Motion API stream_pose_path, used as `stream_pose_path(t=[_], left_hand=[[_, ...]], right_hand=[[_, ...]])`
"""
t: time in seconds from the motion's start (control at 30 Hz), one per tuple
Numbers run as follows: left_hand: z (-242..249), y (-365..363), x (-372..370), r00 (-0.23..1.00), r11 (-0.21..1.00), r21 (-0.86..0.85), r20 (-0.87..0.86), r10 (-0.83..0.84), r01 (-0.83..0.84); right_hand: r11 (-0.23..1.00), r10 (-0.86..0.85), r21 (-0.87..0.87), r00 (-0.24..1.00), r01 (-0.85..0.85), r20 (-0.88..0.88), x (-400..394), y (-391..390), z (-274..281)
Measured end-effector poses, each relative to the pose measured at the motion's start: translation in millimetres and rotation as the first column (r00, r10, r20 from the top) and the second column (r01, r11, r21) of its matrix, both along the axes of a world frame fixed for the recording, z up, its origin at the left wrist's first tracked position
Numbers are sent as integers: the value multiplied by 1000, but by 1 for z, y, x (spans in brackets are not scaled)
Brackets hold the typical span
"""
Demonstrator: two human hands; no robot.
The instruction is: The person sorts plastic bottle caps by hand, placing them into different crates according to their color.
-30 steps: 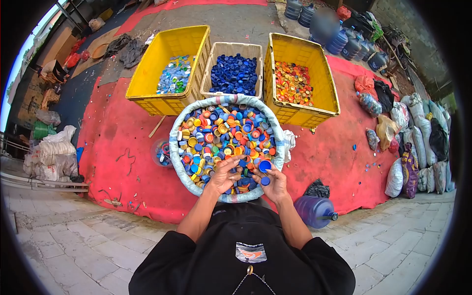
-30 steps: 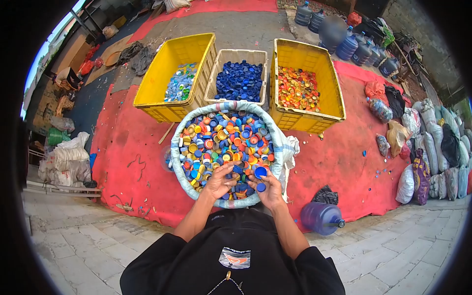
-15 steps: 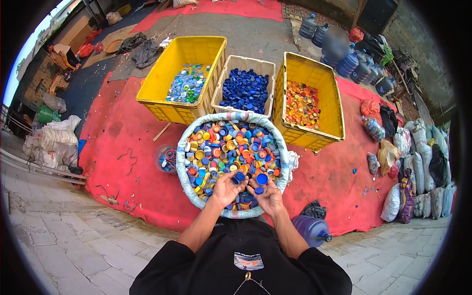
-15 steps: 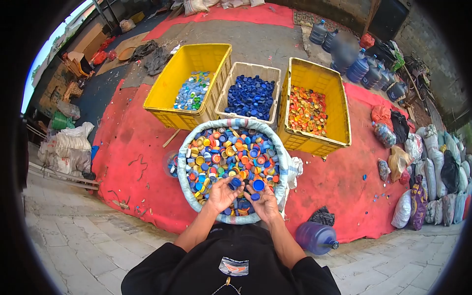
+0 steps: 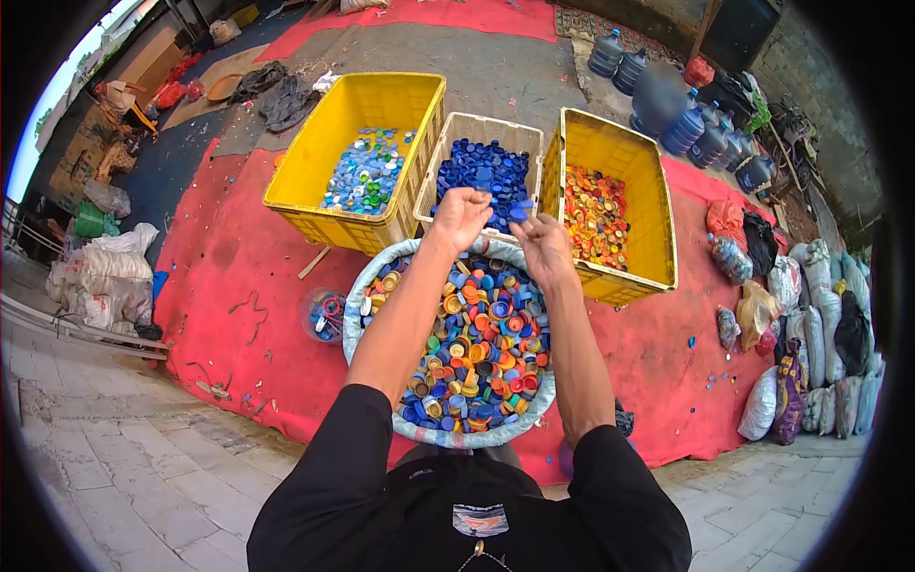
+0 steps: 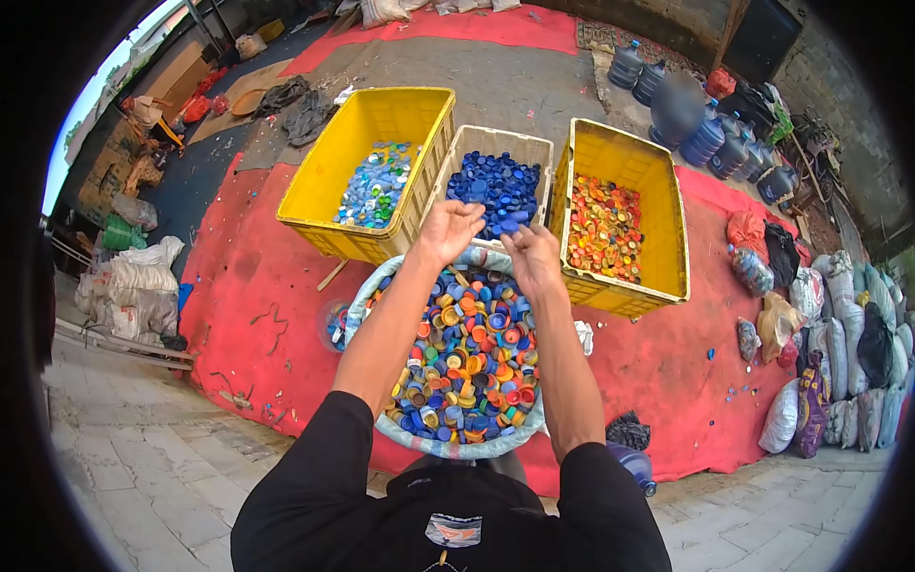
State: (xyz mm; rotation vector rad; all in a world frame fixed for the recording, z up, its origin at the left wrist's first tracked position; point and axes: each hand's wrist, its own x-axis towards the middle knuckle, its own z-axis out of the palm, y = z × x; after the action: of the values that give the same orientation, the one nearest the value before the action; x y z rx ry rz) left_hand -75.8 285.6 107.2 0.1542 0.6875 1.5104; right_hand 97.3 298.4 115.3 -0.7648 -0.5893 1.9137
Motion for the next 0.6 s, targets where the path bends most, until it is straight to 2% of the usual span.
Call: stream_pose_path(t=[0.03, 0.1, 0.2, 0.3, 0.4, 0.47, 0.57, 0.6], left_hand=[[8, 10, -4, 1000, 999, 38, -14, 1, 0], [23, 6, -9, 987, 994, 104, -160, -4, 21], [25, -17, -7, 974, 996, 45, -208, 89, -82], [-1, -53, -10, 953, 984, -45, -259, 157, -174], [-30, -109, -12, 960, 980, -93, -237, 148, -174], [-39, -151, -8, 951, 974, -121, -268, 154, -192], [-52, -211, 2, 922, 955, -138, -327, 207, -263], [-55, -229, 3, 915, 945, -155, -336, 222, -287]], right_hand=[[999, -54, 6, 998, 54, 45, -3, 9, 4], [993, -119, 3, 992, 119, 47, 2, 12, 2], [989, -144, -26, 989, 145, 33, 18, -4, -4], [995, -104, 2, 989, 104, 103, 41, -43, -20], [995, -102, 32, 965, 97, 242, 66, -90, -37], [993, -120, 53, 913, 108, 390, 77, -125, -38], [957, -175, 286, 683, -52, 709, 104, -164, -80], [945, -195, 312, 608, -92, 770, 109, -178, -79]])
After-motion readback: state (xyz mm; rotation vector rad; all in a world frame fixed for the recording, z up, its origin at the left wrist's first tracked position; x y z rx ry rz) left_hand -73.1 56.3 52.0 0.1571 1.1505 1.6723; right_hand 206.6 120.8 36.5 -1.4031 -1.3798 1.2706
